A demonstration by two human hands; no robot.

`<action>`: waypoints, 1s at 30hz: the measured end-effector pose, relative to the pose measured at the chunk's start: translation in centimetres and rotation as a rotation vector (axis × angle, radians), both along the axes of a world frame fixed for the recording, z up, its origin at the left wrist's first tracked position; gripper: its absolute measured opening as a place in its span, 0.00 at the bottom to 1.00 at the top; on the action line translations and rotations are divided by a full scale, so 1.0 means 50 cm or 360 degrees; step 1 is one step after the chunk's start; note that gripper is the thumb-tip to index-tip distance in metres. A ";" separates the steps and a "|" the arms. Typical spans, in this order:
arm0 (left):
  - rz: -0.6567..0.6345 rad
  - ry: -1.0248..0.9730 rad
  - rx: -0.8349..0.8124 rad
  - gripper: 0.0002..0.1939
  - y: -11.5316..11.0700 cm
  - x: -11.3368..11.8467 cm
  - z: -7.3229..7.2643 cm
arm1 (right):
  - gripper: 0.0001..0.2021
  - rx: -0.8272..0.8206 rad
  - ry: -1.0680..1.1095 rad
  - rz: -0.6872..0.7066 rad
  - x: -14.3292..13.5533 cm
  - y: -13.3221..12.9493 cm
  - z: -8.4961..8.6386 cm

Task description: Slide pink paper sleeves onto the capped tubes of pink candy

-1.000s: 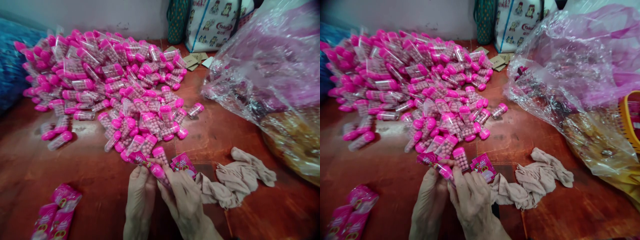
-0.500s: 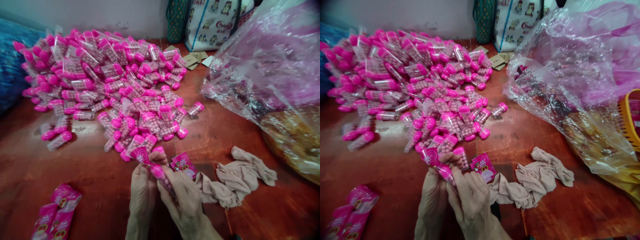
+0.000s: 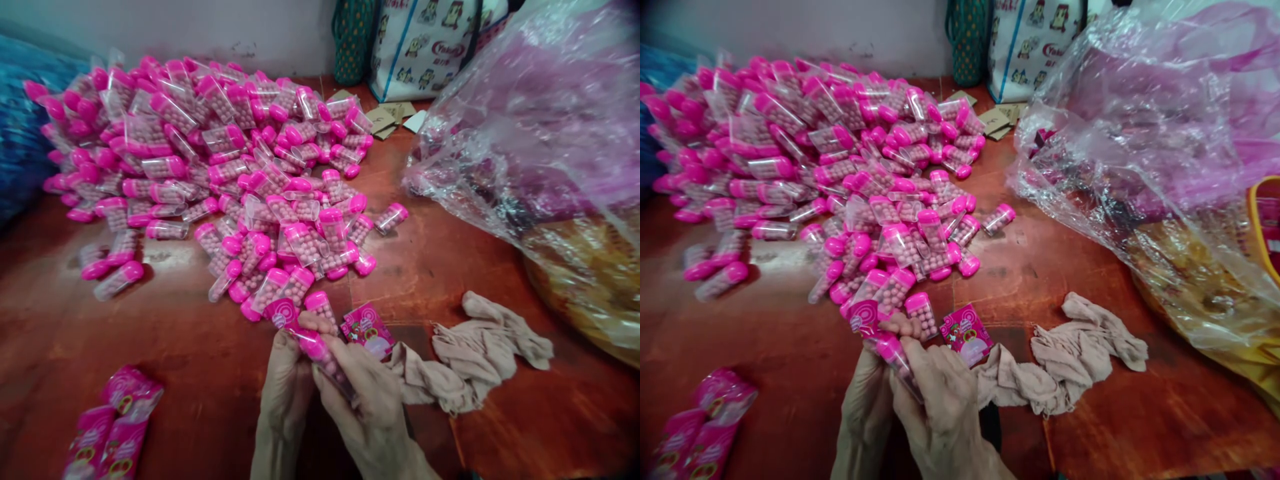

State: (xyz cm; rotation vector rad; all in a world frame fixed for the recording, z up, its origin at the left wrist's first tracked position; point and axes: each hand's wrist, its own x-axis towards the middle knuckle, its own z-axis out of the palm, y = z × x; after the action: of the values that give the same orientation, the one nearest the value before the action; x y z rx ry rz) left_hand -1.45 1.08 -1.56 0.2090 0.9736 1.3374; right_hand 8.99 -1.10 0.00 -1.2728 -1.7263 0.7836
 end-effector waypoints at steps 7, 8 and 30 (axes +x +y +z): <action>-0.0049 0.0115 0.0017 0.17 -0.011 -0.013 0.006 | 0.19 -0.0434 0.0422 0.0103 0.012 -0.001 0.011; -0.0063 0.0142 0.0008 0.18 -0.010 -0.015 0.005 | 0.18 -0.0488 0.0415 0.0090 0.013 -0.003 0.008; -0.0013 0.0288 0.0038 0.09 0.004 -0.006 0.016 | 0.16 -0.0829 0.0129 0.0034 0.004 -0.011 -0.002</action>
State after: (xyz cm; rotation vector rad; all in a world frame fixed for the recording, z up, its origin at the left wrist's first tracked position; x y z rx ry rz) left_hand -1.73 1.30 -0.75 0.3566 1.1072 1.3398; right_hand 9.19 -1.66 -0.11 -1.5343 -1.5223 1.3385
